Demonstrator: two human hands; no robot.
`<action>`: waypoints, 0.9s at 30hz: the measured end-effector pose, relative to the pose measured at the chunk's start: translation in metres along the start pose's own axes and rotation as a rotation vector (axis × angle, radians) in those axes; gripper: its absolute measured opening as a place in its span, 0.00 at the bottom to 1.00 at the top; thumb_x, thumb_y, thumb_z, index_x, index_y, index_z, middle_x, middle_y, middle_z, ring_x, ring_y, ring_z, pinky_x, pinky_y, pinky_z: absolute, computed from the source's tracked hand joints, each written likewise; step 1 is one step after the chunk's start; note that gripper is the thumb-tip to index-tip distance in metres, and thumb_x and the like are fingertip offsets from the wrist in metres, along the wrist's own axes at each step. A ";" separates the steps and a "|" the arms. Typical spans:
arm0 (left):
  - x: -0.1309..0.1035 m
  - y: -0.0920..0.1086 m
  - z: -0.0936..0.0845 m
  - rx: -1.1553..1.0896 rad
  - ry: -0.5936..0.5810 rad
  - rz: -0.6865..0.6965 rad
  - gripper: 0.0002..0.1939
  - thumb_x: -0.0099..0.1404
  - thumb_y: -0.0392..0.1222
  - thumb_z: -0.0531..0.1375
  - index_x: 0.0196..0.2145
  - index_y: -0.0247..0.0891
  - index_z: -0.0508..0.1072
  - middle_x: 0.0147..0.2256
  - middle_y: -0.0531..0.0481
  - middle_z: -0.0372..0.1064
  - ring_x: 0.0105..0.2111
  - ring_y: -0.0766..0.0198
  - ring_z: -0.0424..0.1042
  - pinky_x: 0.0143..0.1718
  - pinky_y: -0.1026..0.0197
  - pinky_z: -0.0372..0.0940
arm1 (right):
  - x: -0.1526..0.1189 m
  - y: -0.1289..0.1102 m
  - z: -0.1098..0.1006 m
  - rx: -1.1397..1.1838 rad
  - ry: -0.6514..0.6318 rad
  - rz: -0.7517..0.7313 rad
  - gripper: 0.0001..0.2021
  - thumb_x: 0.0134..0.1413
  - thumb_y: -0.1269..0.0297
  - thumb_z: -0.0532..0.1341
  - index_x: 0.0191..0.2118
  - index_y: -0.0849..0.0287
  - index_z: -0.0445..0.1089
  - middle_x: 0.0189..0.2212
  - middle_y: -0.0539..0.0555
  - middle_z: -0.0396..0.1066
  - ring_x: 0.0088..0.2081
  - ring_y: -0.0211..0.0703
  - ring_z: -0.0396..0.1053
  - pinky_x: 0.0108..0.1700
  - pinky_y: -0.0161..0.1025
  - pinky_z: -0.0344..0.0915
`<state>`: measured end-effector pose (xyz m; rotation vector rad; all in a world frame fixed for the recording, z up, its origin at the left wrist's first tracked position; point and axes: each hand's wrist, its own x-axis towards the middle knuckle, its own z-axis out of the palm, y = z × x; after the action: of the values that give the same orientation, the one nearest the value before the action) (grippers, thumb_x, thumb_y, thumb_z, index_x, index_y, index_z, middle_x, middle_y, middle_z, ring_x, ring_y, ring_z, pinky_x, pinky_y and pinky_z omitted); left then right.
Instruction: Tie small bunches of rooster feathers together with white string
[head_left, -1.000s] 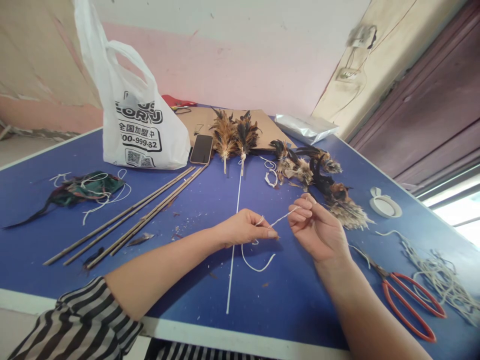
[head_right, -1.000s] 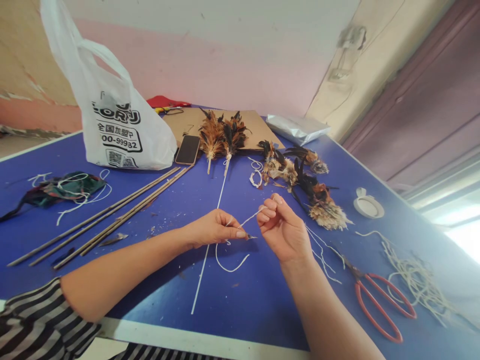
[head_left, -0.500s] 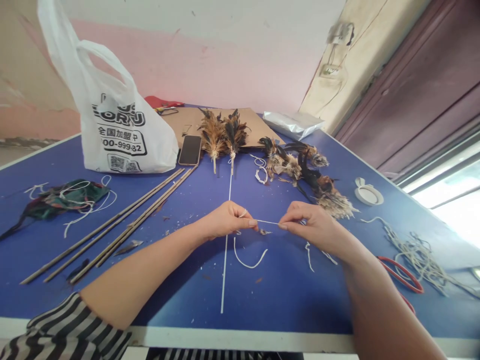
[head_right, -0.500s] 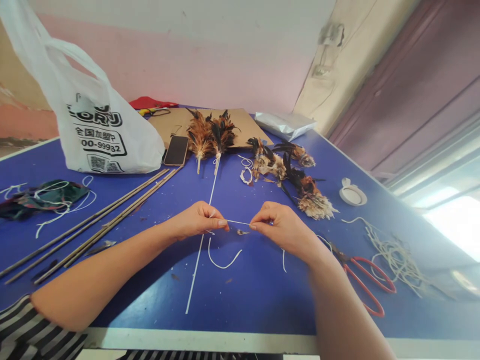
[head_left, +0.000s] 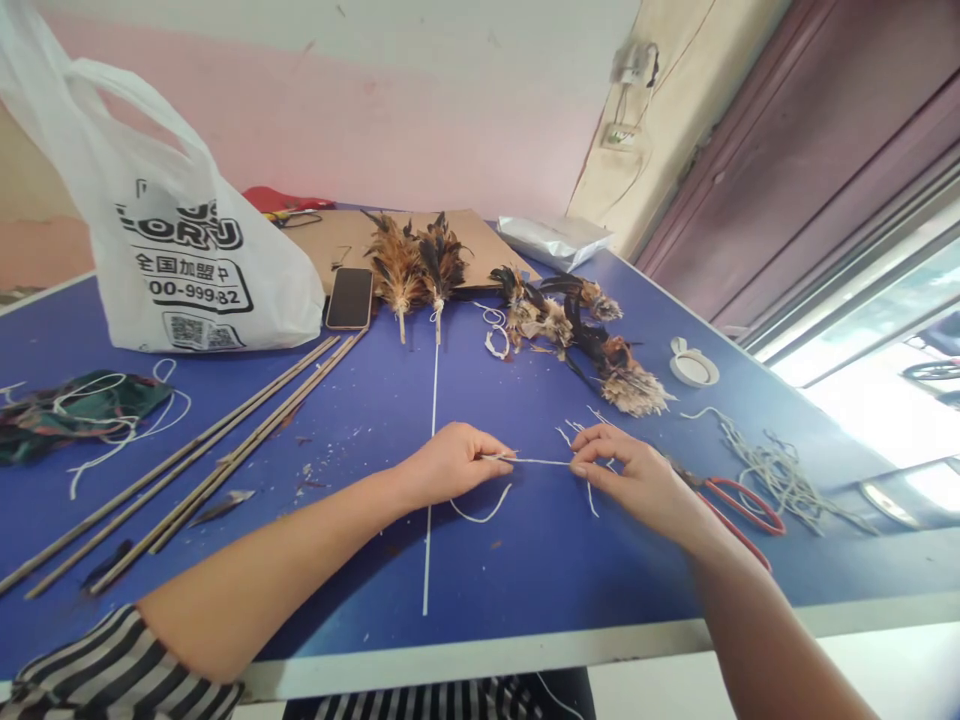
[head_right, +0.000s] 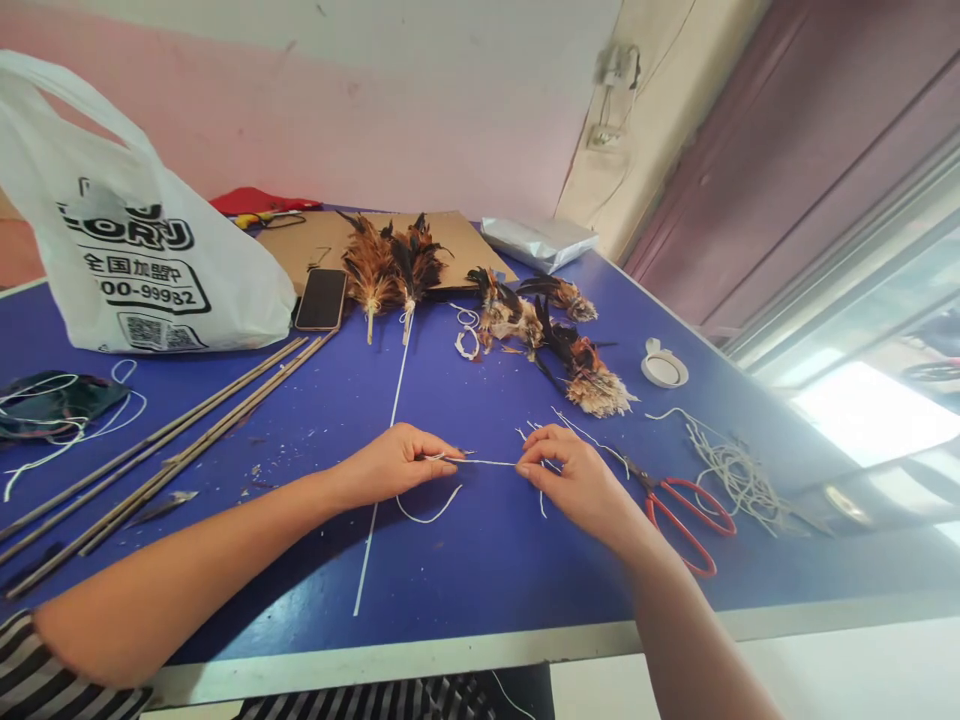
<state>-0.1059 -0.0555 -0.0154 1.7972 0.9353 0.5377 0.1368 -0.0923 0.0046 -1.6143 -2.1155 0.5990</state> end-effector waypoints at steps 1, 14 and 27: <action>0.000 0.000 -0.002 0.022 0.026 0.011 0.18 0.52 0.48 0.59 0.39 0.37 0.74 0.21 0.55 0.64 0.22 0.70 0.59 0.27 0.66 0.55 | 0.000 0.004 0.004 -0.056 0.049 0.007 0.09 0.49 0.61 0.55 0.26 0.56 0.71 0.36 0.53 0.67 0.38 0.43 0.64 0.42 0.41 0.59; -0.003 0.007 -0.024 -0.094 0.088 0.027 0.30 0.52 0.46 0.59 0.51 0.33 0.62 0.18 0.62 0.46 0.19 0.73 0.49 0.30 0.65 0.55 | -0.027 -0.010 -0.037 -0.245 -0.142 -0.034 0.15 0.42 0.52 0.60 0.37 0.50 0.73 0.46 0.55 0.67 0.46 0.56 0.62 0.47 0.54 0.56; -0.009 0.011 -0.011 -0.108 0.155 0.147 0.32 0.53 0.38 0.58 0.56 0.36 0.53 0.19 0.61 0.50 0.20 0.72 0.51 0.24 0.67 0.53 | 0.048 -0.064 0.033 0.609 -0.098 0.048 0.12 0.42 0.60 0.62 0.34 0.60 0.71 0.29 0.52 0.72 0.30 0.39 0.67 0.34 0.37 0.61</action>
<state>-0.1156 -0.0586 -0.0005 1.7543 0.8647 0.8152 0.0563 -0.0634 0.0166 -1.3033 -1.7141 1.2175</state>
